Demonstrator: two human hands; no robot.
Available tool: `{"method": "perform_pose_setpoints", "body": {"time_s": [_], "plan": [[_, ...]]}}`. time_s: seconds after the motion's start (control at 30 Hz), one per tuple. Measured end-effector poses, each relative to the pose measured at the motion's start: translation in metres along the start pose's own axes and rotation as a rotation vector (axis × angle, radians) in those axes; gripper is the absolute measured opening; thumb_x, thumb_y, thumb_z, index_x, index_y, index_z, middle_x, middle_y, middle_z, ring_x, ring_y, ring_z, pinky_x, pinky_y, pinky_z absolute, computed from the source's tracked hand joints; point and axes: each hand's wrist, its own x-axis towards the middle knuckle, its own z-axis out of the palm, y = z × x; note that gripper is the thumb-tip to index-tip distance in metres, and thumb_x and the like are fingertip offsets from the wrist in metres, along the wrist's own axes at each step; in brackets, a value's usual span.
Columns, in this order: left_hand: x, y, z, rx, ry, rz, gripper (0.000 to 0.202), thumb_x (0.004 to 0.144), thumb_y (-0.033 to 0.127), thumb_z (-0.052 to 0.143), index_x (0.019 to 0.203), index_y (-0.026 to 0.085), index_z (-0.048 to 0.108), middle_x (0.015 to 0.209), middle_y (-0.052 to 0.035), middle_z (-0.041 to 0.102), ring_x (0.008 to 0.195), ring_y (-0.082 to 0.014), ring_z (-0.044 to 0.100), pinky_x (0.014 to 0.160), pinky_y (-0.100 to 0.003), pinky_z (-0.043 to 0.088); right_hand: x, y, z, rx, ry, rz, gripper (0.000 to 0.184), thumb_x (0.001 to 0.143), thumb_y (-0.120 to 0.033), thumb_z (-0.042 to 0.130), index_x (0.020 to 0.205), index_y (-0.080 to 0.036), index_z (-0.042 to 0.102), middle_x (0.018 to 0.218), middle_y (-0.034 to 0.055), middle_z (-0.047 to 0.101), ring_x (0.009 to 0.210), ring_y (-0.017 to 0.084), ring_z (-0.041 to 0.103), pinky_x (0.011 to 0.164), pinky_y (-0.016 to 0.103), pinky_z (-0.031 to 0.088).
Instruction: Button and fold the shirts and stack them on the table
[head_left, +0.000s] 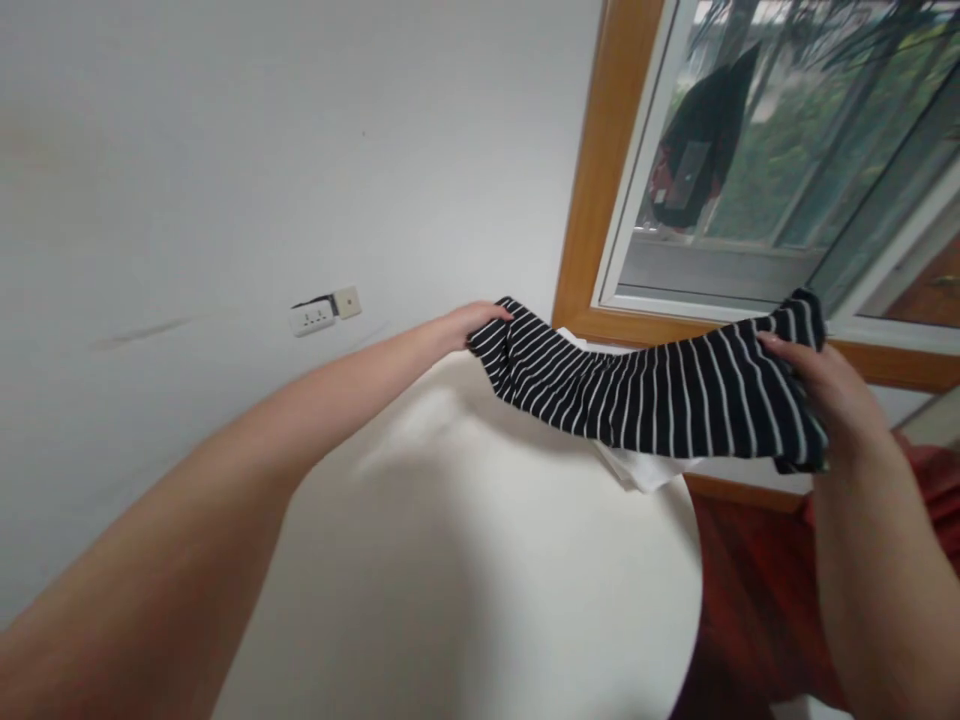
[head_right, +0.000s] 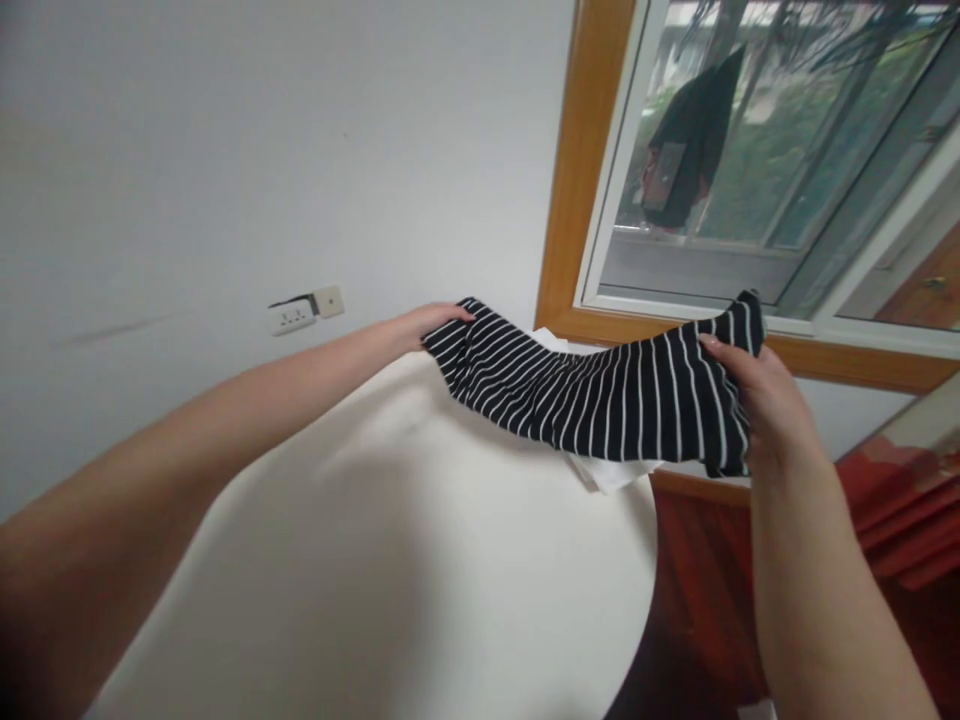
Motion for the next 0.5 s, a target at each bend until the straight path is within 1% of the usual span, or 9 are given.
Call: {"method": "perform_pose_setpoints", "body": {"time_s": [0.07, 0.13, 0.17, 0.2, 0.23, 0.27, 0.33, 0.4, 0.5], "plan": [[0.054, 0.016, 0.011, 0.067, 0.128, 0.218, 0.03, 0.075, 0.021, 0.063, 0.104, 0.011, 0.064, 0.101, -0.0135, 0.07, 0.09, -0.024, 0.067, 0.085, -0.04, 0.051, 0.015, 0.014, 0.008, 0.055, 0.029, -0.055, 0.015, 0.074, -0.039, 0.07, 0.086, -0.031, 0.065, 0.115, 0.0092, 0.066, 0.1, 0.026, 0.066, 0.079, 0.038, 0.059], [0.098, 0.018, 0.023, 0.143, 0.326, 0.329, 0.045, 0.08, 0.025, 0.06, 0.123, 0.012, 0.055, 0.118, -0.0153, 0.064, 0.102, -0.0243, 0.063, 0.09, -0.038, 0.048, 0.029, 0.04, 0.019, 0.144, 0.065, -0.064, 0.027, 0.072, -0.033, 0.07, 0.097, -0.027, 0.062, 0.119, 0.0118, 0.064, 0.102, 0.027, 0.065, 0.08, 0.037, 0.059], [0.115, 0.013, 0.028, 0.18, 0.442, 0.326, 0.054, 0.082, 0.027, 0.058, 0.132, 0.012, 0.046, 0.126, -0.0168, 0.058, 0.11, -0.025, 0.06, 0.093, -0.038, 0.046, 0.034, 0.058, 0.025, 0.166, 0.089, -0.05, 0.034, 0.071, -0.031, 0.07, 0.103, -0.025, 0.06, 0.119, 0.0128, 0.064, 0.101, 0.027, 0.065, 0.079, 0.037, 0.06], [0.128, 0.004, 0.034, 0.237, 0.541, 0.29, 0.062, 0.083, 0.029, 0.057, 0.138, 0.01, 0.038, 0.134, -0.0191, 0.051, 0.118, -0.0261, 0.054, 0.097, -0.037, 0.043, 0.038, 0.077, 0.03, 0.165, 0.081, -0.015, 0.039, 0.07, -0.03, 0.069, 0.107, -0.023, 0.058, 0.12, 0.0133, 0.063, 0.1, 0.027, 0.066, 0.077, 0.037, 0.06], [0.137, -0.009, 0.038, 0.301, 0.623, 0.222, 0.068, 0.083, 0.031, 0.056, 0.142, 0.008, 0.031, 0.14, -0.0214, 0.044, 0.125, -0.0276, 0.047, 0.1, -0.037, 0.04, 0.039, 0.098, 0.035, 0.137, 0.112, 0.022, 0.043, 0.069, -0.029, 0.069, 0.109, -0.023, 0.057, 0.118, 0.0124, 0.064, 0.096, 0.026, 0.067, 0.072, 0.037, 0.061], [0.143, -0.026, 0.043, 0.363, 0.681, 0.135, 0.072, 0.084, 0.034, 0.055, 0.144, 0.007, 0.027, 0.143, -0.0233, 0.039, 0.129, -0.0293, 0.043, 0.103, -0.038, 0.037, 0.039, 0.119, 0.038, 0.087, 0.147, 0.069, 0.045, 0.068, -0.029, 0.069, 0.111, -0.023, 0.056, 0.115, 0.0112, 0.065, 0.092, 0.026, 0.068, 0.067, 0.037, 0.061], [0.145, -0.062, 0.051, 0.438, 0.712, 0.007, 0.072, 0.085, 0.035, 0.052, 0.144, 0.006, 0.025, 0.142, -0.0259, 0.037, 0.13, -0.032, 0.041, 0.104, -0.041, 0.034, 0.034, 0.157, 0.042, -0.017, 0.185, 0.148, 0.04, 0.068, -0.03, 0.066, 0.106, -0.021, 0.057, 0.105, 0.0099, 0.068, 0.083, 0.025, 0.069, 0.059, 0.037, 0.061], [0.139, -0.098, 0.06, 0.456, 0.681, -0.036, 0.066, 0.085, 0.034, 0.051, 0.142, 0.006, 0.03, 0.137, -0.0262, 0.042, 0.125, -0.032, 0.046, 0.1, -0.041, 0.037, 0.026, 0.186, 0.042, -0.074, 0.211, 0.193, 0.035, 0.068, -0.032, 0.066, 0.1, -0.021, 0.056, 0.096, 0.0075, 0.07, 0.079, 0.024, 0.069, 0.058, 0.036, 0.061], [0.125, -0.132, 0.076, 0.486, 0.621, -0.02, 0.059, 0.085, 0.031, 0.05, 0.139, 0.01, 0.037, 0.133, -0.0226, 0.048, 0.119, -0.0284, 0.052, 0.097, -0.038, 0.039, 0.02, 0.207, 0.041, -0.01, 0.219, 0.172, 0.034, 0.069, -0.032, 0.066, 0.099, -0.023, 0.053, 0.095, 0.0047, 0.069, 0.082, 0.022, 0.069, 0.065, 0.036, 0.061]]}}
